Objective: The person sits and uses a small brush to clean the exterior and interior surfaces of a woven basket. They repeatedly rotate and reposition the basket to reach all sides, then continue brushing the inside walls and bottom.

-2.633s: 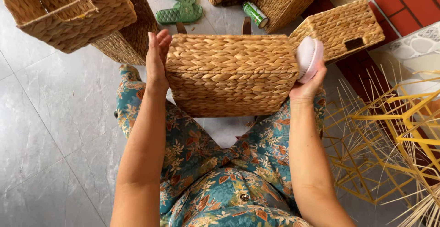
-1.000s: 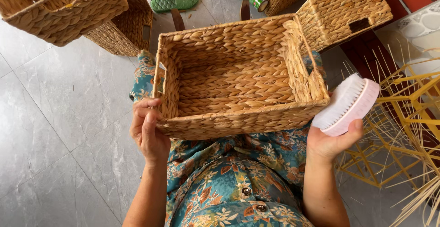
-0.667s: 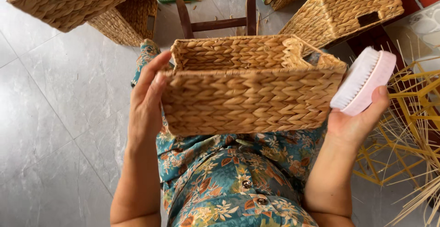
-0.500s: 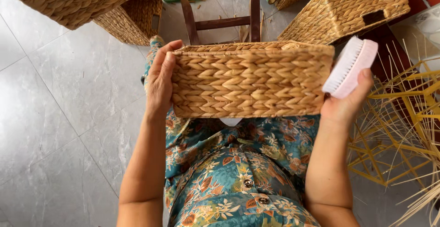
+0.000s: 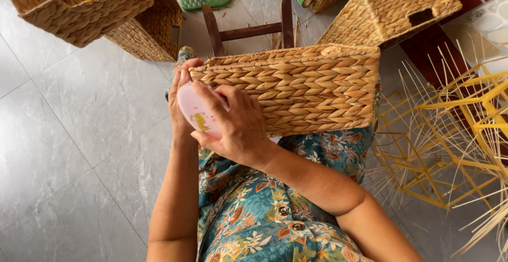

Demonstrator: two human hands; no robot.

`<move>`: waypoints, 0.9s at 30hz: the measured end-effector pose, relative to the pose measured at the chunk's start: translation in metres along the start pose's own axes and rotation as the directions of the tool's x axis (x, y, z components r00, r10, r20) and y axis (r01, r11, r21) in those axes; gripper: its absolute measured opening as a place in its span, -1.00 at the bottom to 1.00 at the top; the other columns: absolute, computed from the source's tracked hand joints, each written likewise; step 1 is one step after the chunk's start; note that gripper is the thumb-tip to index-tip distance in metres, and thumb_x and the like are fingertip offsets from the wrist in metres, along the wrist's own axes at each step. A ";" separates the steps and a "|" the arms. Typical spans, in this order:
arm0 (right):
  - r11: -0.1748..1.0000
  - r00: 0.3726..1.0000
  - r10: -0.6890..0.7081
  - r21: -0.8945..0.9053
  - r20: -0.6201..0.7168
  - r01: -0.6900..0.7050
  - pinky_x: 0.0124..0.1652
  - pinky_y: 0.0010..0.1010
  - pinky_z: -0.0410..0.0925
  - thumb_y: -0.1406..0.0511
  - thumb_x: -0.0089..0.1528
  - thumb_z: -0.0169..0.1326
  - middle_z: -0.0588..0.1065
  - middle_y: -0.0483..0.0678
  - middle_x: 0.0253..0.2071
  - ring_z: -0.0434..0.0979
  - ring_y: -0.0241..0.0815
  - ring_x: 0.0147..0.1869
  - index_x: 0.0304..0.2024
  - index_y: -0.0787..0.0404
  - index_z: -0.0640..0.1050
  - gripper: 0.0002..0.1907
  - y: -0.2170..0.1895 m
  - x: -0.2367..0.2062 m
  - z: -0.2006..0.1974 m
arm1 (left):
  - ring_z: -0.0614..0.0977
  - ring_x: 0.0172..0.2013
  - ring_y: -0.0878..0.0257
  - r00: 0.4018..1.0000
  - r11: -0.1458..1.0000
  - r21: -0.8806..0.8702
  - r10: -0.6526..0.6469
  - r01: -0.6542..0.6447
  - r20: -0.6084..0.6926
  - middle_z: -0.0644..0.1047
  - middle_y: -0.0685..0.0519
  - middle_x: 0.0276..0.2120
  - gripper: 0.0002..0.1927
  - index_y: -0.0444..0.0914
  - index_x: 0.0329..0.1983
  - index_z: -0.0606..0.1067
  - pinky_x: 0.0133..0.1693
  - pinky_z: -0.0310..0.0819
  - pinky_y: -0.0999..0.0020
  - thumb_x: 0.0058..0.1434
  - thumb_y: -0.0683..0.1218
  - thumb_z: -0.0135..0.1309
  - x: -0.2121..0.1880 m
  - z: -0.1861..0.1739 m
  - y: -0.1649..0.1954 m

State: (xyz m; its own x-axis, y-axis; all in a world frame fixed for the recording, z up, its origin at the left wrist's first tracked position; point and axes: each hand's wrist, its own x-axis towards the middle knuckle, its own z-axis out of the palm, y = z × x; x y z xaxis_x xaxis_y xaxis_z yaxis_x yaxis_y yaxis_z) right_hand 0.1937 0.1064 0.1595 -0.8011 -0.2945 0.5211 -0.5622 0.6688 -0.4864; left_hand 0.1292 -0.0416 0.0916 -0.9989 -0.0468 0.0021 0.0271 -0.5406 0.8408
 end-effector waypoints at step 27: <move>0.996 0.994 0.013 -0.081 -0.113 -0.022 -0.03 -0.15 0.36 0.09 0.14 0.35 0.39 0.08 0.02 0.44 -0.03 0.05 0.38 0.26 0.27 -0.12 0.030 0.009 -0.009 | 0.53 0.04 0.35 0.995 0.980 0.176 0.098 -0.095 -0.008 0.53 0.08 0.02 -0.67 -0.26 0.13 0.50 0.15 0.42 0.44 0.55 0.03 -0.14 -0.001 0.000 -0.006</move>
State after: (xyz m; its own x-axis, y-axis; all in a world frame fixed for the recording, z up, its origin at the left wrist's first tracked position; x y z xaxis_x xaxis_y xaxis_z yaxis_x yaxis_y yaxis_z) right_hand 0.1712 0.1295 0.1558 -0.7802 -0.2069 0.5903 -0.5257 0.7283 -0.4396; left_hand 0.1300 -0.0380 0.0865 -0.9911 -0.1061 0.0800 0.1146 -0.3772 0.9190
